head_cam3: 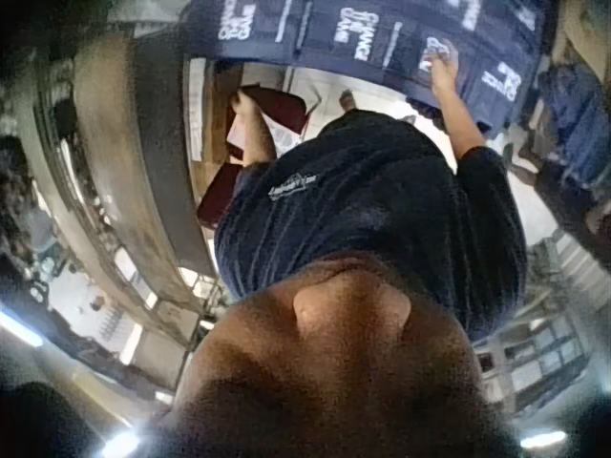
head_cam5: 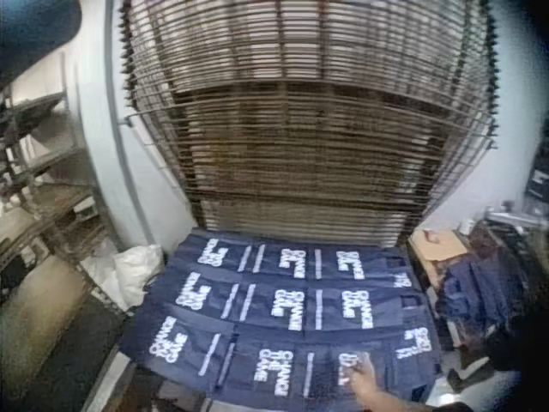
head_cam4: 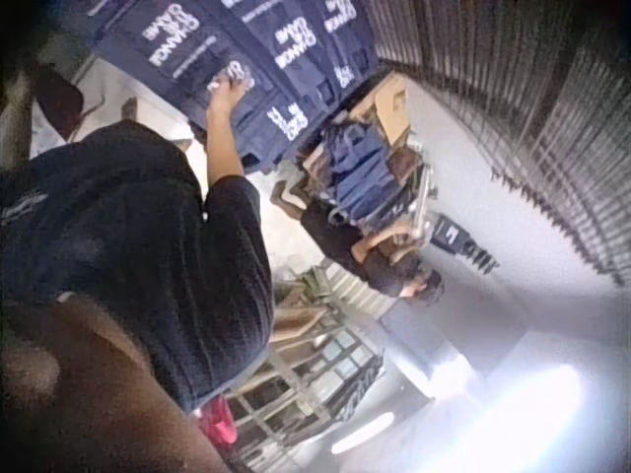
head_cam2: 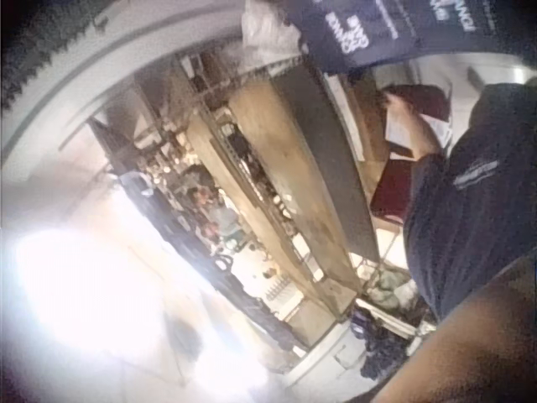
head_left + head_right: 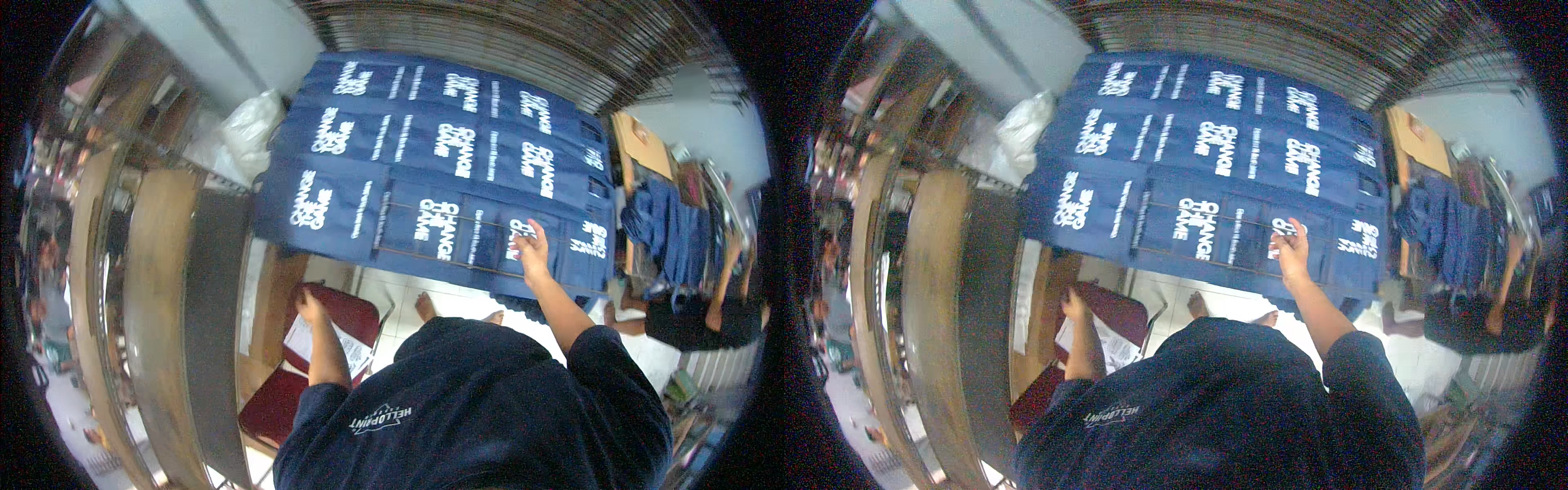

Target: The person repeatedly picks up blue tote bags from a table and stacks them into a neat pile. A coworker is visible in the background also handling similar bags.

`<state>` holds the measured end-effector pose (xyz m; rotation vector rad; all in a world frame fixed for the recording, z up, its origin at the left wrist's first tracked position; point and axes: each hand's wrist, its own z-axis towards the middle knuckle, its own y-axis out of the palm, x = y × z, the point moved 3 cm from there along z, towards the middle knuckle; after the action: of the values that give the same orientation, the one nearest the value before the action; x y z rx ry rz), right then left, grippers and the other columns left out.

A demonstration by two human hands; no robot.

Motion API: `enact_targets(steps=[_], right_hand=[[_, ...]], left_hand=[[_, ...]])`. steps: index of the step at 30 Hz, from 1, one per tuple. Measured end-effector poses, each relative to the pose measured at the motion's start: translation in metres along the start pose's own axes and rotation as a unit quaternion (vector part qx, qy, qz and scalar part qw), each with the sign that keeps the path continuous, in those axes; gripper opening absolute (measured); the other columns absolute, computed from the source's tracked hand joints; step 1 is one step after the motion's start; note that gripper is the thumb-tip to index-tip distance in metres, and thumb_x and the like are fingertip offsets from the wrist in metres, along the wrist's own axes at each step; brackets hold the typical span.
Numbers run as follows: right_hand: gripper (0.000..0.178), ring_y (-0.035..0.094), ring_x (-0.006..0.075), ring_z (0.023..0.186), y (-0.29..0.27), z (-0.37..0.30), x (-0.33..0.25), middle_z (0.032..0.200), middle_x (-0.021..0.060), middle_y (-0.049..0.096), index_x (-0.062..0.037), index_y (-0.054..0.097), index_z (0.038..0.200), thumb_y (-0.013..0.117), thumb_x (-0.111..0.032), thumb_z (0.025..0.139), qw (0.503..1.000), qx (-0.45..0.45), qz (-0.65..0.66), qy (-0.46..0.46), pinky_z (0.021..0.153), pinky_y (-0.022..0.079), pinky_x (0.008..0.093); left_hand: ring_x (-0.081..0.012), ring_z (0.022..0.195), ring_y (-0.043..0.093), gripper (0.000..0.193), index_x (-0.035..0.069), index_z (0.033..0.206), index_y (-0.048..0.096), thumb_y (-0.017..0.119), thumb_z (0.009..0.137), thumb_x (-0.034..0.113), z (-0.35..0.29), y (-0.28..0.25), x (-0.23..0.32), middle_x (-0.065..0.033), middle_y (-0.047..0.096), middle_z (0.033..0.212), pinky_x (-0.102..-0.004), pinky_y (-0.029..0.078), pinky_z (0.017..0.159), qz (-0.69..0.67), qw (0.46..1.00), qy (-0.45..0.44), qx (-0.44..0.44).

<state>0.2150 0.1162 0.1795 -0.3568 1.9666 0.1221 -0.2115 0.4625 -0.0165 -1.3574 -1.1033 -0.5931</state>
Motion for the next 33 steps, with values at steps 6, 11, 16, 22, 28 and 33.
enact_targets(steps=[6,11,16,22,28,33], right_hand=[[0.045,0.055,0.0108,0.065,-0.143,0.043,-0.008,0.085,0.0052,0.058,-0.0120,0.043,0.120,0.060,-0.011,0.079,0.977,0.189,0.074,-0.067,0.053,0.042,0.0247],[0.026,0.055,0.0102,0.058,-0.332,0.063,0.014,0.080,0.0028,0.057,-0.0115,0.050,0.102,0.061,-0.017,0.079,0.888,0.369,0.254,-0.105,0.047,0.042,0.0231],[0.053,0.052,0.0129,0.057,-0.447,0.067,0.036,0.076,0.0025,0.054,-0.0074,0.052,0.098,0.058,-0.055,0.075,0.798,0.453,0.392,-0.063,0.047,0.043,0.0298],[0.108,0.035,0.0314,0.123,-0.524,0.085,0.042,0.139,0.0163,0.026,-0.0035,0.017,0.136,0.047,-0.078,0.063,0.767,0.293,0.558,-0.121,0.098,0.030,0.0463],[0.105,0.038,0.0341,0.119,-0.568,0.148,0.040,0.134,0.0194,0.031,-0.0042,0.007,0.137,0.063,-0.058,0.067,0.767,0.267,0.582,-0.040,0.095,0.035,0.0472],[0.078,0.045,0.0301,0.110,-0.580,0.206,0.058,0.125,0.0130,0.037,-0.0076,0.023,0.133,0.066,-0.035,0.074,0.754,0.331,0.550,0.138,0.090,0.040,0.0428]], left_hand=[[-0.0297,0.070,0.059,0.046,-0.003,0.088,0.057,0.064,0.074,0.040,-0.148,-0.014,-0.194,-0.0188,0.062,0.079,-0.0398,0.044,0.061,0.419,0.822,0.074,-0.378],[-0.0212,0.058,0.055,0.032,0.002,0.090,0.057,0.063,0.077,0.030,-0.198,0.008,-0.158,-0.0117,0.061,0.073,-0.0331,0.043,0.050,0.352,0.778,0.108,-0.509],[-0.0126,0.047,0.052,0.021,0.007,0.093,0.057,0.063,0.079,0.021,-0.176,0.026,-0.088,-0.0045,0.060,0.068,-0.0264,0.041,0.039,0.185,0.842,0.038,-0.505],[-0.0133,0.053,0.055,0.029,0.005,0.102,0.054,0.063,0.079,0.021,-0.256,0.036,0.015,-0.0048,0.060,0.066,-0.0245,0.044,0.045,0.137,0.889,-0.029,-0.435],[-0.0171,0.060,0.059,0.030,0.001,0.097,0.056,0.063,0.077,0.023,-0.307,0.027,0.012,-0.0069,0.061,0.068,-0.0276,0.046,0.052,0.246,0.808,0.090,-0.528],[-0.0198,0.067,0.060,0.027,0.002,0.095,0.058,0.061,0.078,0.024,-0.367,-0.002,0.071,-0.0101,0.061,0.072,-0.0315,0.046,0.058,0.208,0.815,0.094,-0.533]])
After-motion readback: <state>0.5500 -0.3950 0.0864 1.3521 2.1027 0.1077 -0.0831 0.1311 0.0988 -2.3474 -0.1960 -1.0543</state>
